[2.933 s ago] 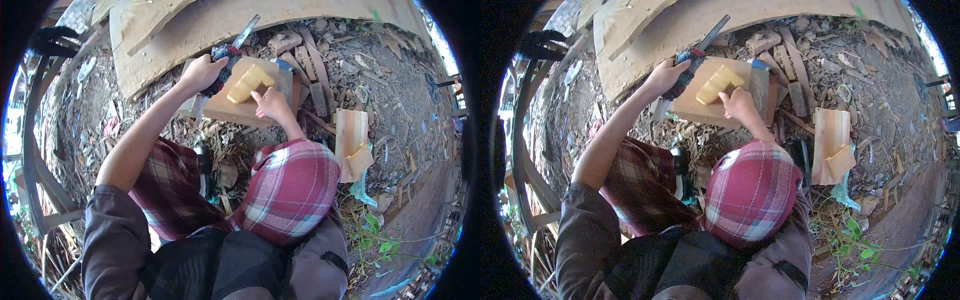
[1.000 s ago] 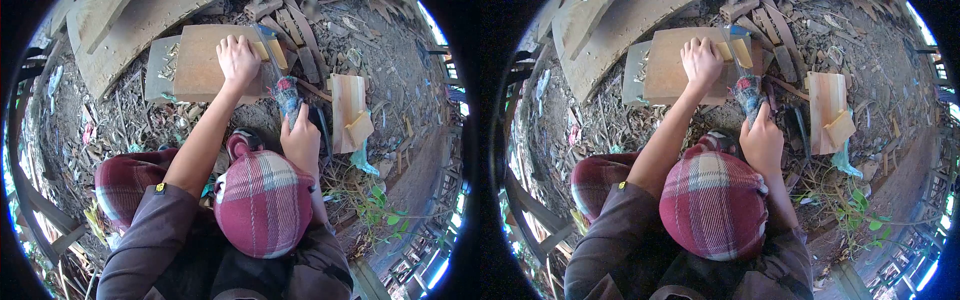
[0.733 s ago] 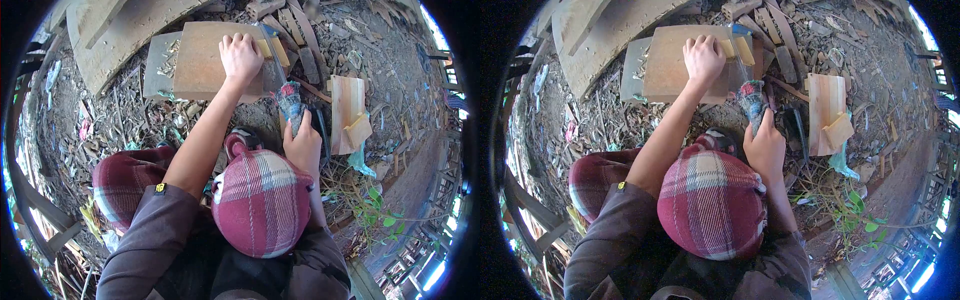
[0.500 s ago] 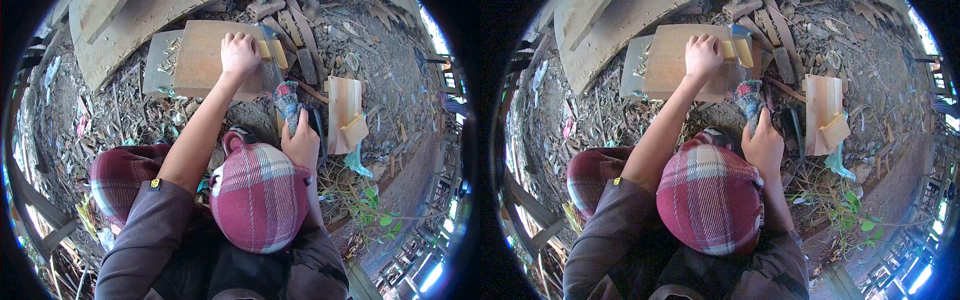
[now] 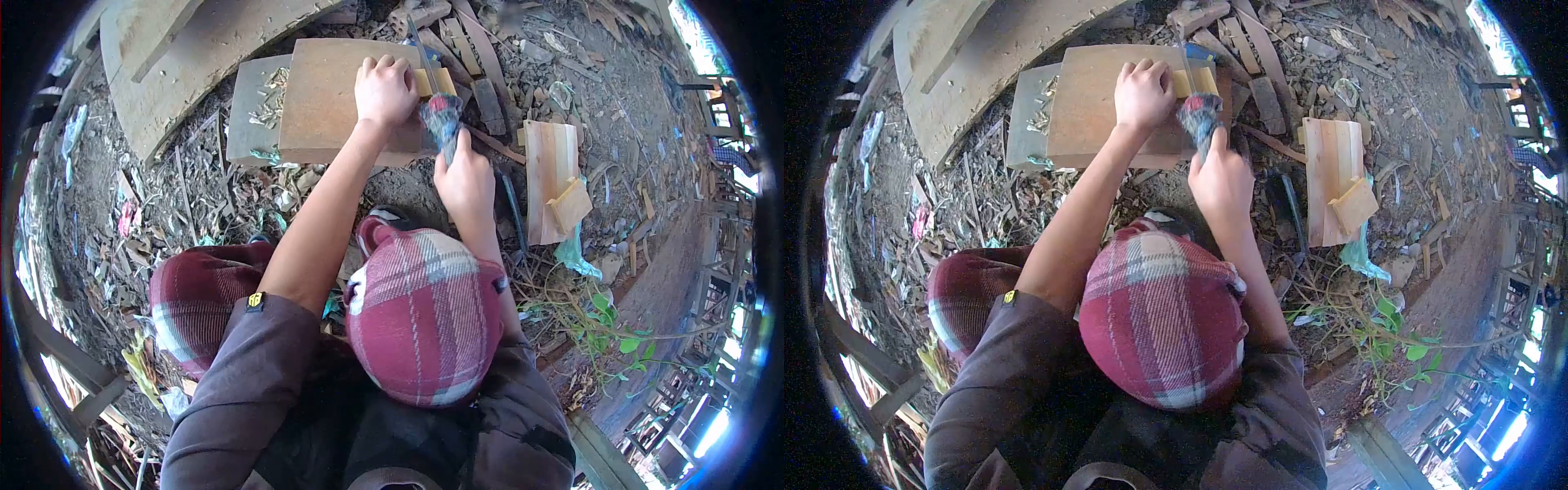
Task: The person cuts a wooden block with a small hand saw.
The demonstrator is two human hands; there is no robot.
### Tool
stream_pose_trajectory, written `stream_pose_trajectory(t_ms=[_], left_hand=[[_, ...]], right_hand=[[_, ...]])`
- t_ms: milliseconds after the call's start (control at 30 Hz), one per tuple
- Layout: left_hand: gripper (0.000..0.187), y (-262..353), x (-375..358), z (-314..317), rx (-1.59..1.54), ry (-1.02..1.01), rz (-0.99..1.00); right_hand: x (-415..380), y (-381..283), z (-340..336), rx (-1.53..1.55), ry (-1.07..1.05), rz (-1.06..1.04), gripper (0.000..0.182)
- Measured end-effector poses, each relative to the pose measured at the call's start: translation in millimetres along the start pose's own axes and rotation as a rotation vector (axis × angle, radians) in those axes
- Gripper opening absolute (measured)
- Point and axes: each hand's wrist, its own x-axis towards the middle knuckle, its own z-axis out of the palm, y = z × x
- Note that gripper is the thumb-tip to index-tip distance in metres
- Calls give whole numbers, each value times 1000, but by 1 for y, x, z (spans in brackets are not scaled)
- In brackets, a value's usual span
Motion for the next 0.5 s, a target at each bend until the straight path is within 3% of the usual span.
stream_pose_trajectory(t_ms=[167, 367, 500], left_hand=[[17, 8, 0, 1, 62, 54, -66], [18, 6, 1, 0, 50, -14, -89], [17, 5, -1, -3, 39, -55, -42]], right_hand=[[-7, 10, 1, 22, 0, -14, 45], [-70, 23, -39, -22, -173, 117, 45], [-37, 26, -25, 67, -54, 2, 45]])
